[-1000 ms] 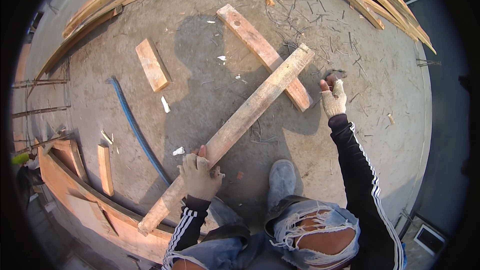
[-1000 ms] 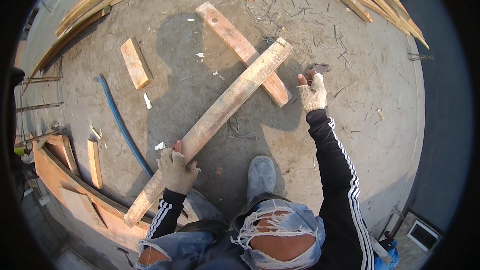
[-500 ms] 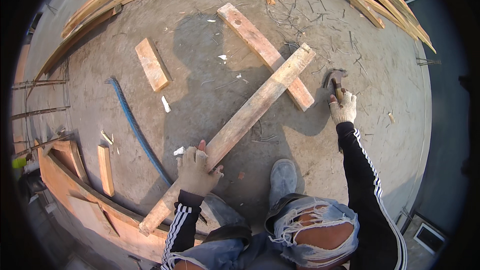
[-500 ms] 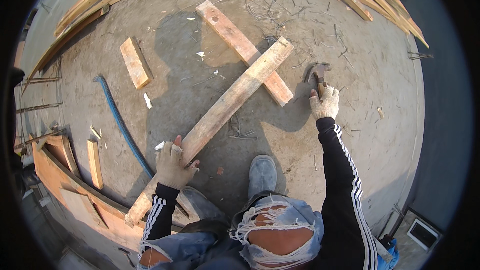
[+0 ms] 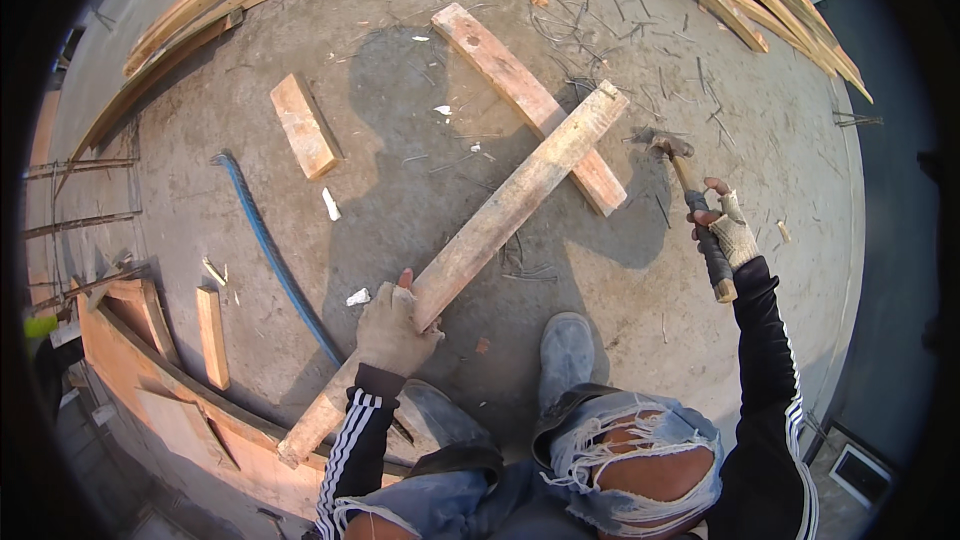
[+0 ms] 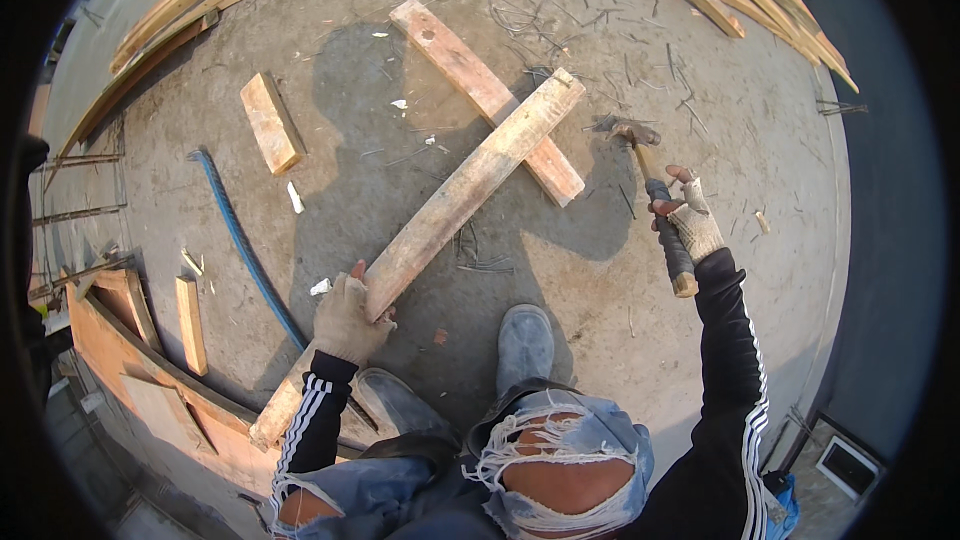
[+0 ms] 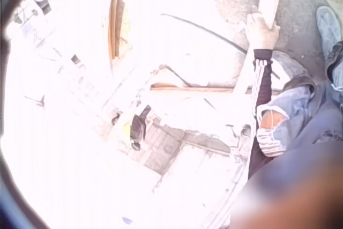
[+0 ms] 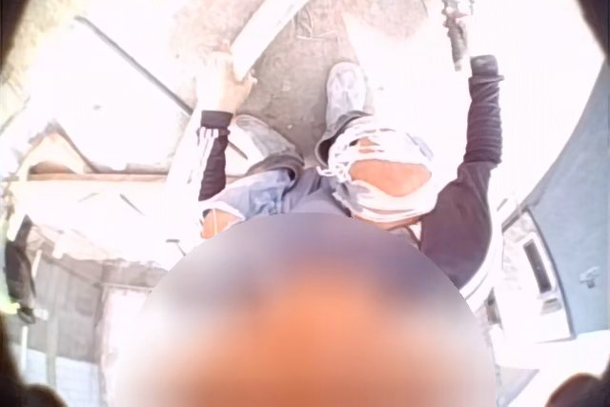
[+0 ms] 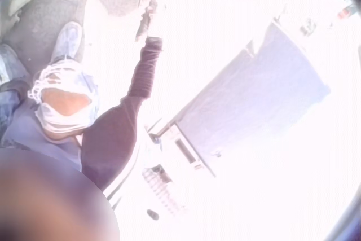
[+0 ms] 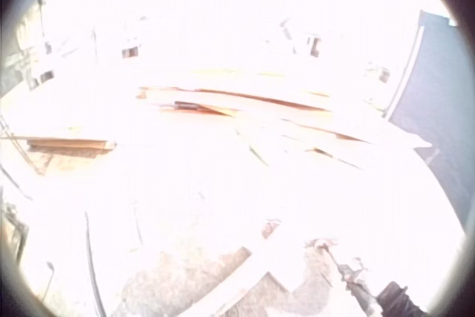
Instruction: The person assembles a small wooden frame by positioning planks and nailing them together with a hammer. They then use a blue pry bar to adjust the frame and move a large plywood sheet nearby.
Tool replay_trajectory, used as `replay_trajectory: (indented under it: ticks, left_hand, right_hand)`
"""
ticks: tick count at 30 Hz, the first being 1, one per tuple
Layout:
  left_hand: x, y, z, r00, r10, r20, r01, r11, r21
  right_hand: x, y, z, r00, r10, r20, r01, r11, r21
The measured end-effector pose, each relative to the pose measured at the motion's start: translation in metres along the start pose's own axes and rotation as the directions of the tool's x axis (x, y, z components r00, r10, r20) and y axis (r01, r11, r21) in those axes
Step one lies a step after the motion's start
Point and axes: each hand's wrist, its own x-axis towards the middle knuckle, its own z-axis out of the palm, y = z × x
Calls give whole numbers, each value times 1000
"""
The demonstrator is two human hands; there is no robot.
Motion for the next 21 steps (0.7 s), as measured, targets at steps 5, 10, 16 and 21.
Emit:
replay_trajectory:
  ticks: [5, 10, 16, 21]
  left_hand:
    - [-1, 1, 1, 999, 8, -33, -8, 1000, -8]
    - [0, 1, -1, 999, -32, 40, 33, 999, -19]
    - [0, 2, 0, 998, -57, 26, 58, 998, -32]
    - [2, 2, 3, 999, -21, -24, 22, 1000, 21]
  right_hand:
    - [32, -35, -15, 972, -155, 176, -20, 692, 722]
    - [84, -50, -6, 883, -391, -259, 223, 835, -502]
    - [122, -108, 19, 707, -585, -399, 674, 728, 128]
    - [126, -168, 44, 714, -665, -220, 689, 723, 53]
